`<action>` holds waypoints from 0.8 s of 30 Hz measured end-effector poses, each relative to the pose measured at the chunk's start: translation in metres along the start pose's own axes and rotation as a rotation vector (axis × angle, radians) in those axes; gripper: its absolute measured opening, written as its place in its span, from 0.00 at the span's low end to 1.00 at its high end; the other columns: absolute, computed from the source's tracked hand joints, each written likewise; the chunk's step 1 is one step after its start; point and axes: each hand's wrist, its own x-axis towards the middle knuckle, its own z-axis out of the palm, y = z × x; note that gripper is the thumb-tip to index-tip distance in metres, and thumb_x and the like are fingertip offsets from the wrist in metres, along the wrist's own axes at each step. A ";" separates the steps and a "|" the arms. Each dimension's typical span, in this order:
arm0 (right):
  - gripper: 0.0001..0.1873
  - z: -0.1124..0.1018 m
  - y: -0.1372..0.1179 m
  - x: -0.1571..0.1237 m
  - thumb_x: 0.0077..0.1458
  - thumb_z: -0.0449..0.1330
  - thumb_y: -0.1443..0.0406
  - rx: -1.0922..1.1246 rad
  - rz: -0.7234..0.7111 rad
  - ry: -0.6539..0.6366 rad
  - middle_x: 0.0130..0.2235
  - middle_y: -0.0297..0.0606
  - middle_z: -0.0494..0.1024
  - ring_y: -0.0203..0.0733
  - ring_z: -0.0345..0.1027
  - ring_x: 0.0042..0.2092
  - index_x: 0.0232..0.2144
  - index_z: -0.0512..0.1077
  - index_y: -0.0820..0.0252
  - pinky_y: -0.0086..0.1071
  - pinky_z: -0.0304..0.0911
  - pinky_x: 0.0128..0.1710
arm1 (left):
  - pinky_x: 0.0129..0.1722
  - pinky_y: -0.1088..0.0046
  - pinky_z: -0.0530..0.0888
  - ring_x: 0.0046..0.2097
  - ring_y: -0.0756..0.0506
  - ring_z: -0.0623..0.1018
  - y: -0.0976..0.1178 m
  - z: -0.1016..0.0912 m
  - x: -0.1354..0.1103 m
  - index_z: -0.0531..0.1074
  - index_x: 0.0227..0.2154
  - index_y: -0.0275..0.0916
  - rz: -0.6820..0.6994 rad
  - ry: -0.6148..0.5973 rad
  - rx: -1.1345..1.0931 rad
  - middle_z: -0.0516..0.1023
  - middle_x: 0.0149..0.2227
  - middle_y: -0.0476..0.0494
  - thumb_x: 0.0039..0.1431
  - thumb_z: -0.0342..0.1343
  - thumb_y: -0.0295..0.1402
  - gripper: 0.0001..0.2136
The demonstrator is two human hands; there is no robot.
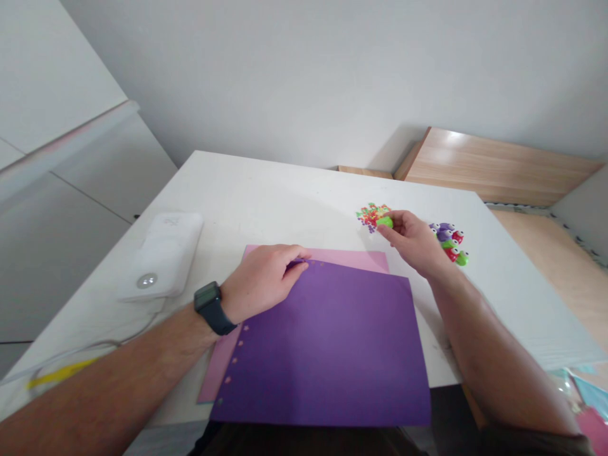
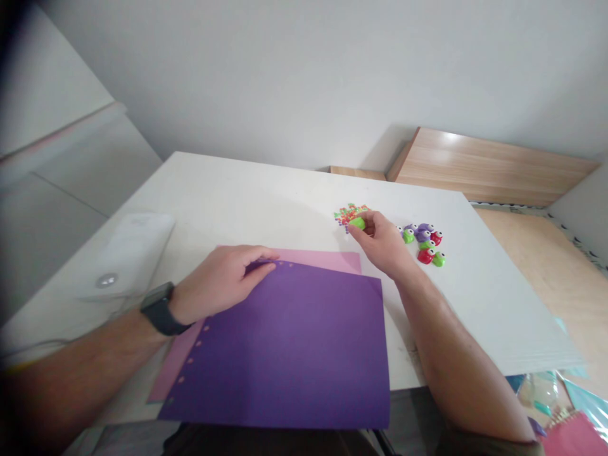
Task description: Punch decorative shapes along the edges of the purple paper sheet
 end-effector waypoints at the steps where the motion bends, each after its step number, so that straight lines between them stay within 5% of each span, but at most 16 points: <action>1: 0.23 -0.003 0.001 -0.001 0.55 0.66 0.49 -0.023 0.004 -0.012 0.37 0.37 0.79 0.40 0.71 0.34 0.45 0.71 0.57 0.38 0.69 0.35 | 0.52 0.62 0.76 0.48 0.43 0.82 0.000 0.000 0.000 0.78 0.47 0.42 -0.001 -0.002 0.001 0.84 0.47 0.45 0.69 0.52 0.36 0.12; 11: 0.11 -0.024 -0.019 -0.006 0.60 0.59 0.58 -0.640 -0.055 -0.274 0.37 0.40 0.83 0.47 0.75 0.36 0.39 0.79 0.54 0.42 0.67 0.40 | 0.52 0.61 0.76 0.48 0.42 0.82 -0.001 -0.001 0.000 0.78 0.47 0.41 0.000 0.000 0.001 0.84 0.47 0.45 0.69 0.52 0.36 0.12; 16: 0.14 -0.022 -0.014 -0.004 0.62 0.55 0.60 -0.718 -0.130 -0.197 0.41 0.44 0.81 0.47 0.75 0.37 0.38 0.80 0.56 0.42 0.68 0.44 | 0.52 0.62 0.76 0.49 0.42 0.82 -0.002 0.000 0.000 0.78 0.47 0.42 0.008 0.004 0.007 0.84 0.47 0.45 0.69 0.52 0.37 0.12; 24: 0.29 -0.017 0.000 -0.006 0.54 0.64 0.46 -0.817 -0.157 -0.002 0.54 0.50 0.73 0.62 0.64 0.57 0.51 0.75 0.55 0.54 0.60 0.59 | 0.51 0.63 0.76 0.48 0.42 0.82 -0.003 0.001 0.000 0.78 0.47 0.42 0.021 0.008 0.016 0.84 0.47 0.44 0.69 0.51 0.36 0.12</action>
